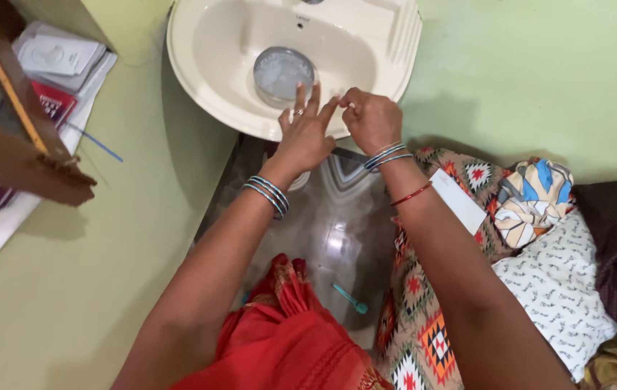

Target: The person prepares a cleaning solution by pouring a white powder from a container into a metal bowl and adding water from the tap. They then use a blue scrubbing brush to clean the sink basin and the surrounding countertop area.

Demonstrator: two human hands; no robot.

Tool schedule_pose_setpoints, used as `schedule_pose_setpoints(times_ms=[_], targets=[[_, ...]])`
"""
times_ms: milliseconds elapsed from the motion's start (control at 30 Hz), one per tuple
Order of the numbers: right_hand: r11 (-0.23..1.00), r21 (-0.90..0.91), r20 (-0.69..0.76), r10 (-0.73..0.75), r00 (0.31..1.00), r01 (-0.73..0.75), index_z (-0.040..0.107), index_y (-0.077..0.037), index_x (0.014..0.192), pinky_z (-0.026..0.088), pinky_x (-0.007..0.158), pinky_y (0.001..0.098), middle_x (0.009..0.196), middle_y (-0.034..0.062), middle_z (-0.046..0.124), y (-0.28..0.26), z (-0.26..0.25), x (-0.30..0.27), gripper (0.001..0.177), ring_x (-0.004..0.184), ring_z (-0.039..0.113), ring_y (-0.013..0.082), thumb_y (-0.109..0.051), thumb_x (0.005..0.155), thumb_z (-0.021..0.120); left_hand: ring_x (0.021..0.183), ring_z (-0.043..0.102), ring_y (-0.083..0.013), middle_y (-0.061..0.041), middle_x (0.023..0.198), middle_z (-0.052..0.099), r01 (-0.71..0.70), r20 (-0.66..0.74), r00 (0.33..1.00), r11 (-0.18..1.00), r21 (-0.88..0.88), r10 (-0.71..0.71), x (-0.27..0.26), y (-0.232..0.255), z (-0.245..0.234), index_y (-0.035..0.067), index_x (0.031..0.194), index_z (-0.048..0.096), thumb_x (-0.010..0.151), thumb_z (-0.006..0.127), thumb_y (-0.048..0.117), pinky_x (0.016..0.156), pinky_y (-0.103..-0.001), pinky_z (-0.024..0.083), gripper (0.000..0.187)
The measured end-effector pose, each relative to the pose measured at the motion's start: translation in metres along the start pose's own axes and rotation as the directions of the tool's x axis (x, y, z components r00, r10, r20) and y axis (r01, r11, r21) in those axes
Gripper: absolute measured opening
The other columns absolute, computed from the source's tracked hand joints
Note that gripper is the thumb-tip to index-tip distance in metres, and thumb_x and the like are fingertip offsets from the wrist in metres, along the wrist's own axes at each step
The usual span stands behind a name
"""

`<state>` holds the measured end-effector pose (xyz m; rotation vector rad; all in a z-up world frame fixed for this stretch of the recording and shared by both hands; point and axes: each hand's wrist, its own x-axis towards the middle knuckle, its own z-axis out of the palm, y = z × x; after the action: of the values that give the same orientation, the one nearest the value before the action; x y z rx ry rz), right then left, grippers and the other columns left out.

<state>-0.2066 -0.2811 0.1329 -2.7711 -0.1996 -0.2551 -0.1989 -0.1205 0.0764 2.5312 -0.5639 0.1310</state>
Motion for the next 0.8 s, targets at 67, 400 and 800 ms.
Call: schedule_pose_setpoints(times_ms=[67,400,800], targets=[[0.974,-0.007,-0.113,-0.226,0.968,0.226,0.074,-0.017,0.118,0.051,0.093,0.0474,0.115,0.0133,0.068,0.002,-0.003,-0.019,0.033,0.105,0.067,0.0342,-0.018,0.084,0.073,0.159,0.002,-0.0429,-0.021,0.171,0.014,-0.028,-0.077,0.997,1.000,-0.002,0.027,-0.015,0.007,0.003,0.012,0.159,0.032,0.079,0.073,0.021,0.116,-0.072,0.019,0.090],[0.918,0.361,-0.121,-0.128,0.984,0.164,0.067,-0.008,0.117,0.049,0.104,0.0447,0.130,0.0175,0.062,0.038,0.102,-0.195,0.038,0.121,0.060,0.0400,-0.001,0.079,0.071,0.156,0.003,-0.0414,-0.020,0.169,0.014,-0.083,0.217,0.970,0.989,-0.124,0.109,-0.174,0.012,0.089,0.007,0.160,0.024,0.076,0.076,0.027,0.116,-0.071,0.018,0.100],[0.898,0.358,0.163,0.209,0.964,-0.255,0.069,-0.007,0.111,0.054,0.088,0.0464,0.114,0.0170,0.067,0.024,0.229,-0.412,0.033,0.100,0.066,0.0405,-0.005,0.078,0.071,0.157,0.005,-0.0352,-0.018,0.168,0.016,-0.029,0.645,0.752,0.984,-0.176,0.138,-0.361,-0.013,0.200,0.007,0.159,0.023,0.086,0.071,0.040,0.120,-0.062,0.016,0.093]])
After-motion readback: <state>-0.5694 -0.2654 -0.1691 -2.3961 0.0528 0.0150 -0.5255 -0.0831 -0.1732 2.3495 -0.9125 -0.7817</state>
